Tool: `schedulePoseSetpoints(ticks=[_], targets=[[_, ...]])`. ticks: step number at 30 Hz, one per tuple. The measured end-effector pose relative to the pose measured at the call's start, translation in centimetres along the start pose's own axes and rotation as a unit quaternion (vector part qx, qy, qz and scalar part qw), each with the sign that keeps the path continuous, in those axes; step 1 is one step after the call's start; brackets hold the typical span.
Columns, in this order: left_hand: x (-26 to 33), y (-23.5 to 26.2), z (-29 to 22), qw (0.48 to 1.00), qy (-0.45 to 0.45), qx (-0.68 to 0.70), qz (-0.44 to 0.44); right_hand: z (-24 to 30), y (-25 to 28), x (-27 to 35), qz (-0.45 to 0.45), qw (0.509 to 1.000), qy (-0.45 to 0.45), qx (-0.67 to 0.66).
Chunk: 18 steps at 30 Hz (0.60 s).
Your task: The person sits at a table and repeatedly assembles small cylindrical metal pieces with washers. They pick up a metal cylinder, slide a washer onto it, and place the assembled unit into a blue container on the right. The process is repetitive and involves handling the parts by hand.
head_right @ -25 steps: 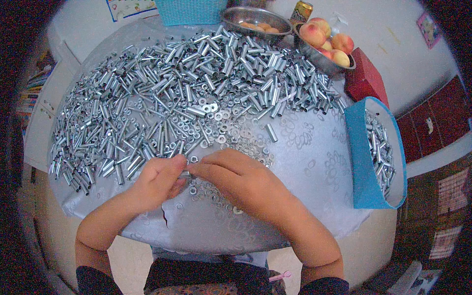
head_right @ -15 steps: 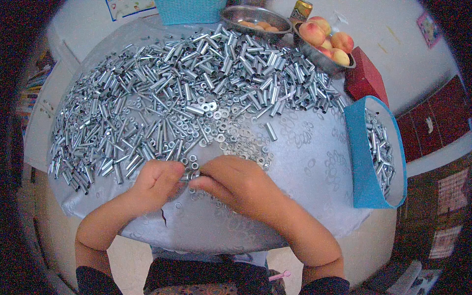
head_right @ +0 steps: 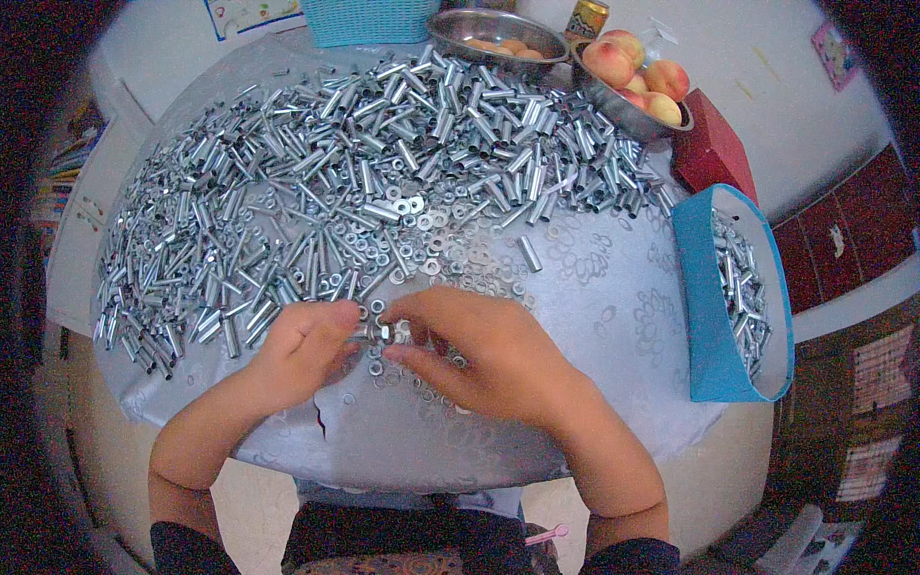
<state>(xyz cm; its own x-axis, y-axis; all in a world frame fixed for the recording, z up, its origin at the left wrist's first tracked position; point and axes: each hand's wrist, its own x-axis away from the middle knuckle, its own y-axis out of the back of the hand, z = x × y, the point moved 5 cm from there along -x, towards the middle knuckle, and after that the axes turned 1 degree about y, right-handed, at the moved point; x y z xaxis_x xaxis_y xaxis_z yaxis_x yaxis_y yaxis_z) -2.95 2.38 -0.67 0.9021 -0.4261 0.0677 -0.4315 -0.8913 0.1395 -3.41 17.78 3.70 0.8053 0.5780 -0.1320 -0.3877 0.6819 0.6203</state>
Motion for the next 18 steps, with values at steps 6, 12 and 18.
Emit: schedulePoseSetpoints(ticks=[6, 12, 18], targets=[[-0.29, -0.23, 0.07, 0.999, 0.031, -0.005, 0.027, -0.26, -0.08, 0.02, -0.026, 0.999, 0.004, -0.023], [-0.32, -0.27, -0.04, 0.998, 0.032, -0.038, 0.029, -0.40, -0.35, 0.07, 0.032, 0.998, 0.017, 0.050], [-0.28, -0.60, -0.34, 0.996, -0.003, -0.069, 0.051, -0.69, -0.92, 0.13, 0.037, 0.991, 0.093, 0.093]])
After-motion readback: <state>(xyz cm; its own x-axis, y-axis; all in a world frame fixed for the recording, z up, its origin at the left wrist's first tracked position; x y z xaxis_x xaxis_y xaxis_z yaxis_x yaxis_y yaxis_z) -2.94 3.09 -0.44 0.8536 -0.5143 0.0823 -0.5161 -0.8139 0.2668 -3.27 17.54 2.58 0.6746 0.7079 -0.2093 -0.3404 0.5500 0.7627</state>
